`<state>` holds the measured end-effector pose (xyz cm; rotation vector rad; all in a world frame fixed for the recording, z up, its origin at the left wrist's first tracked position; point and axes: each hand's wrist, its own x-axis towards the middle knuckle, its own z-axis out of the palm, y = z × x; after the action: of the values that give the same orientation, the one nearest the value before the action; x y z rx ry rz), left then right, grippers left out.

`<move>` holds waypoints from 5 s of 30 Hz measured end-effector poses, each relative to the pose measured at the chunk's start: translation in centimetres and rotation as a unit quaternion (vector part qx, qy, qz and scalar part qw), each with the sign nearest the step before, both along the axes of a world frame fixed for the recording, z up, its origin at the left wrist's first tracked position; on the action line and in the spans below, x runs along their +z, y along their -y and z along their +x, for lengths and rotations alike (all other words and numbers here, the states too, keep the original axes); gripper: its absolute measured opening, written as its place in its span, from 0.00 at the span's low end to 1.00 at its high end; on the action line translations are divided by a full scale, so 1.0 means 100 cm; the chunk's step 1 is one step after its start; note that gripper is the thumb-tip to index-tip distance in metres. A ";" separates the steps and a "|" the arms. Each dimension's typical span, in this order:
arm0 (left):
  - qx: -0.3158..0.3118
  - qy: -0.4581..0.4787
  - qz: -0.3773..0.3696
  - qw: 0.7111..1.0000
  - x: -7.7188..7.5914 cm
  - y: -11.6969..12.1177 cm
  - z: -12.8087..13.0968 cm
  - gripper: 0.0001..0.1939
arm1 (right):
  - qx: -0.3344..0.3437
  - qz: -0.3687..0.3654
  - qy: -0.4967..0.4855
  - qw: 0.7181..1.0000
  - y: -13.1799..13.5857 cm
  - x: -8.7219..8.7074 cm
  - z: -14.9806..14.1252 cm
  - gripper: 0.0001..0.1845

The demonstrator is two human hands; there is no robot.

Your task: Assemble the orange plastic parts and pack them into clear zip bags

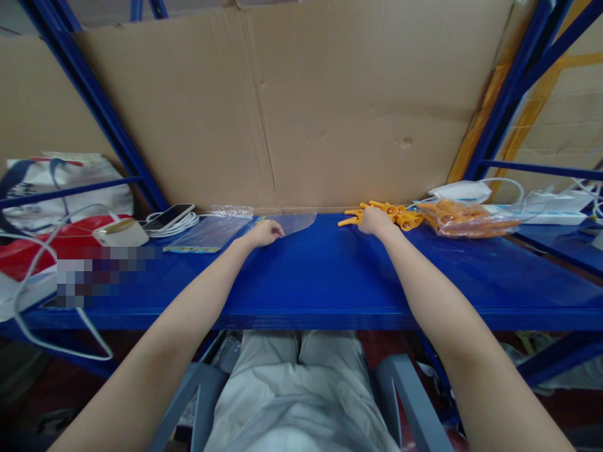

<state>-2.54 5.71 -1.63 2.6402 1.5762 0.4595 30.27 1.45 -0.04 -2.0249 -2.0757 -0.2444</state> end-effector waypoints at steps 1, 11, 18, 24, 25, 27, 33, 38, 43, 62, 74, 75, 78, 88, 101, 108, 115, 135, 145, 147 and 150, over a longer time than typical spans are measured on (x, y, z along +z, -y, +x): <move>0.000 -0.002 -0.002 1.000 0.000 0.000 0.000 0.17 | -0.030 -0.002 -0.005 1.000 0.003 0.004 -0.001 0.22; -0.009 -0.005 -0.026 1.000 0.004 0.005 0.001 0.17 | 0.029 0.073 -0.104 0.991 0.023 0.023 -0.020 0.19; -0.005 0.003 -0.034 0.999 0.004 0.005 0.001 0.17 | 0.096 0.026 -0.083 0.992 0.020 0.017 -0.018 0.17; -0.002 -0.011 -0.025 1.000 0.005 0.005 0.001 0.16 | 0.100 0.005 -0.080 0.992 0.016 0.013 -0.011 0.17; -0.001 -0.014 -0.023 1.000 0.005 0.006 0.001 0.16 | 0.104 0.005 -0.088 0.991 0.015 0.012 -0.010 0.17; -0.002 -0.020 -0.019 1.000 0.005 0.006 0.001 0.16 | 0.115 0.000 -0.103 0.988 0.013 0.011 -0.009 0.17; -0.009 -0.032 -0.005 0.999 0.006 0.009 0.001 0.15 | 0.145 -0.022 -0.146 0.978 0.009 0.006 -0.011 0.16; -0.023 -0.029 0.005 0.999 0.007 0.011 0.002 0.15 | 0.149 -0.041 -0.183 0.971 0.008 0.001 -0.016 0.16; -0.033 -0.016 0.000 0.999 0.006 0.011 0.004 0.14 | 0.163 -0.043 -0.214 0.962 0.009 -0.002 -0.020 0.17; 0.020 -0.029 0.056 0.998 0.012 0.049 0.046 0.09 | 0.199 -0.042 -0.279 0.939 0.017 -0.006 -0.051 0.15; -0.051 -0.057 0.159 0.984 0.014 0.065 0.064 0.11 | 0.268 -0.033 -0.374 0.887 0.011 -0.015 -0.060 0.12; -0.060 -0.052 0.167 0.983 0.014 0.066 0.066 0.11 | 0.274 -0.038 -0.383 0.881 0.010 -0.015 -0.062 0.12; -0.082 -0.029 0.188 0.978 0.011 0.068 0.072 0.11 | 0.282 -0.054 -0.397 0.872 0.009 -0.018 -0.068 0.12; 0.054 0.140 0.181 0.972 0.015 0.036 0.042 0.11 | 0.248 -0.020 -0.417 0.874 -0.003 -0.033 -0.075 0.16; 0.282 0.258 -0.077 0.921 0.011 0.007 -0.021 0.24 | 0.217 -0.058 -0.458 0.860 0.006 -0.027 -0.078 0.14; 0.174 0.381 -0.204 0.885 0.012 0.010 0.006 0.16 | 0.232 -0.044 -0.449 0.862 0.003 -0.027 -0.073 0.14; 0.147 0.426 -0.294 0.843 0.015 0.016 0.014 0.19 | 0.249 -0.068 -0.446 0.857 0.003 -0.026 -0.069 0.14; 0.103 0.437 -0.313 0.837 0.012 0.019 0.013 0.21 | 0.301 -0.135 -0.468 0.820 0.013 -0.020 -0.068 0.17; 0.111 0.440 -0.324 0.830 0.016 0.020 0.011 0.22 | 0.302 -0.163 -0.495 0.798 0.021 -0.014 -0.068 0.15; 0.118 0.437 -0.318 0.833 0.016 0.019 0.010 0.22 | 0.293 -0.161 -0.492 0.804 0.022 -0.014 -0.068 0.15; 0.129 0.421 -0.292 0.849 0.015 0.016 0.007 0.21 | 0.264 -0.146 -0.486 0.820 0.021 -0.014 -0.067 0.15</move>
<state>-1.87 4.15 -0.12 1.4497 1.4209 0.8315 23.55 -0.63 -1.47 -1.1283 -1.8543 1.0352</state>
